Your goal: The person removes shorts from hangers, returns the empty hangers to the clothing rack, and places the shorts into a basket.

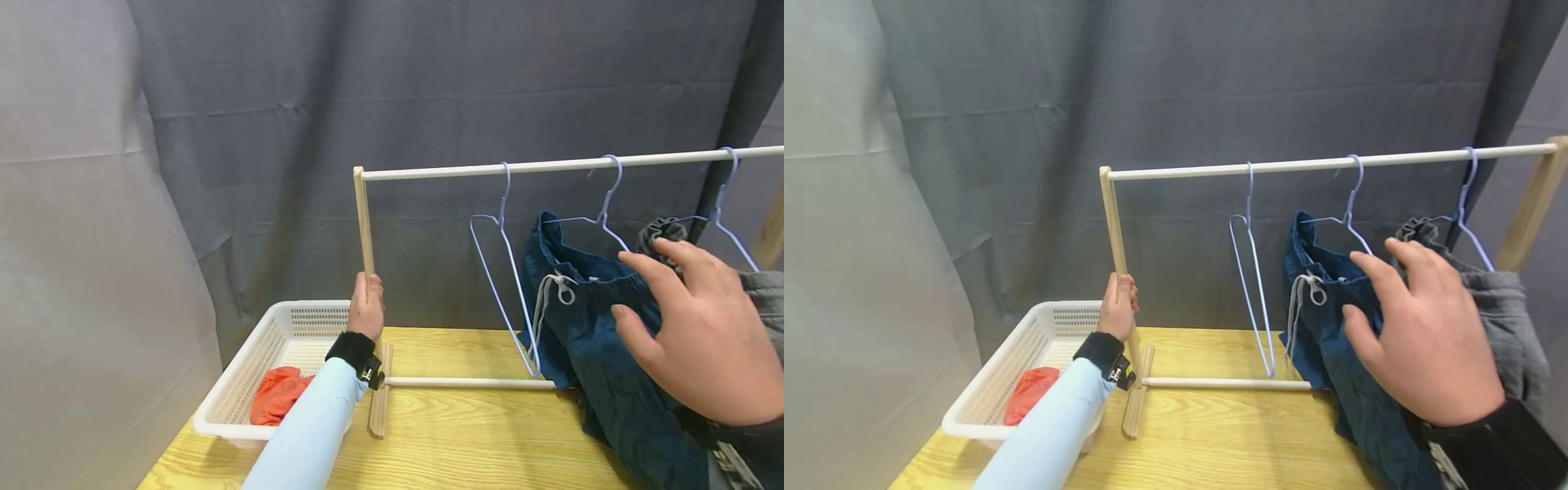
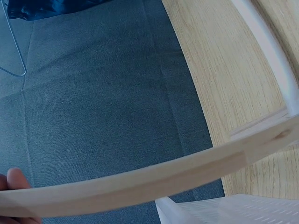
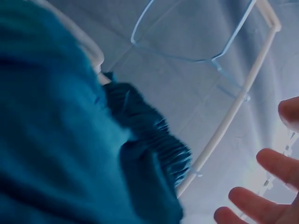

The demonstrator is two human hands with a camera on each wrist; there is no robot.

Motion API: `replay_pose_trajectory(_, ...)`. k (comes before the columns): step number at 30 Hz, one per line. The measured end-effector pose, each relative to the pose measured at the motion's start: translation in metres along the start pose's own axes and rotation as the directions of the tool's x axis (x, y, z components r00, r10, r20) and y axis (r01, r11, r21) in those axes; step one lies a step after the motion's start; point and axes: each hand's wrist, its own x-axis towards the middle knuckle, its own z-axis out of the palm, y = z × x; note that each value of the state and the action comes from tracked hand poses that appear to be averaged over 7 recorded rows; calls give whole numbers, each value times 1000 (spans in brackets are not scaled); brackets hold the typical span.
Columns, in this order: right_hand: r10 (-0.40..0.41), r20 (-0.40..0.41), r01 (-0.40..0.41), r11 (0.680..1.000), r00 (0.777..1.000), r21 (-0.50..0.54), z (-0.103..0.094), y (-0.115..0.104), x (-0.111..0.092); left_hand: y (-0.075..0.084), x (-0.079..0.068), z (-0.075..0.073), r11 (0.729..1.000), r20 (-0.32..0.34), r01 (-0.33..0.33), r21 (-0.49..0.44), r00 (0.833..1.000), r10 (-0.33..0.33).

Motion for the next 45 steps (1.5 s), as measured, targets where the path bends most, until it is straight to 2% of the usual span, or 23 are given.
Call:
replay_pose_trajectory(4,117,63,-115,993,991,-41,5,5,5,1,0,0,1000,4,13,1,1000,-13)
replay_pose_trajectory(9,211,154,-201,977,965,-76,12,13,10,1,0,1,1000,2,22,2,1000,-22)
replay_pose_trajectory(16,258,258,-244,966,931,-83,20,22,19,1,-1,0,1000,0,13,3,1000,-13)
replay_pose_trajectory(23,313,291,-290,950,904,-120,23,31,24,2,-1,-1,1000,6,8,11,1000,-8)
replay_pose_trajectory(27,358,330,-325,934,874,-151,22,38,23,2,-2,-2,1000,9,4,18,1000,-4)
replay_pose_trajectory(32,413,384,-376,911,826,-172,21,48,20,2,-2,-2,1000,11,-4,16,1000,3)
replay_pose_trajectory(35,446,393,-401,895,804,-195,23,53,19,2,-1,-1,1000,10,-6,11,1000,6)
replay_pose_trajectory(37,457,394,-413,889,797,-197,25,55,18,1,-1,-1,1000,10,-6,9,1000,6)
replay_pose_trajectory(41,456,379,-421,890,805,-176,26,59,18,1,-1,-1,1000,13,0,7,1000,-1)
replay_pose_trajectory(43,449,368,-421,893,814,-159,26,59,18,1,-1,-1,1000,14,2,6,1000,-2)
replay_pose_trajectory(45,432,346,-410,901,833,-141,25,60,18,1,-1,-1,1000,13,3,8,1000,-3)
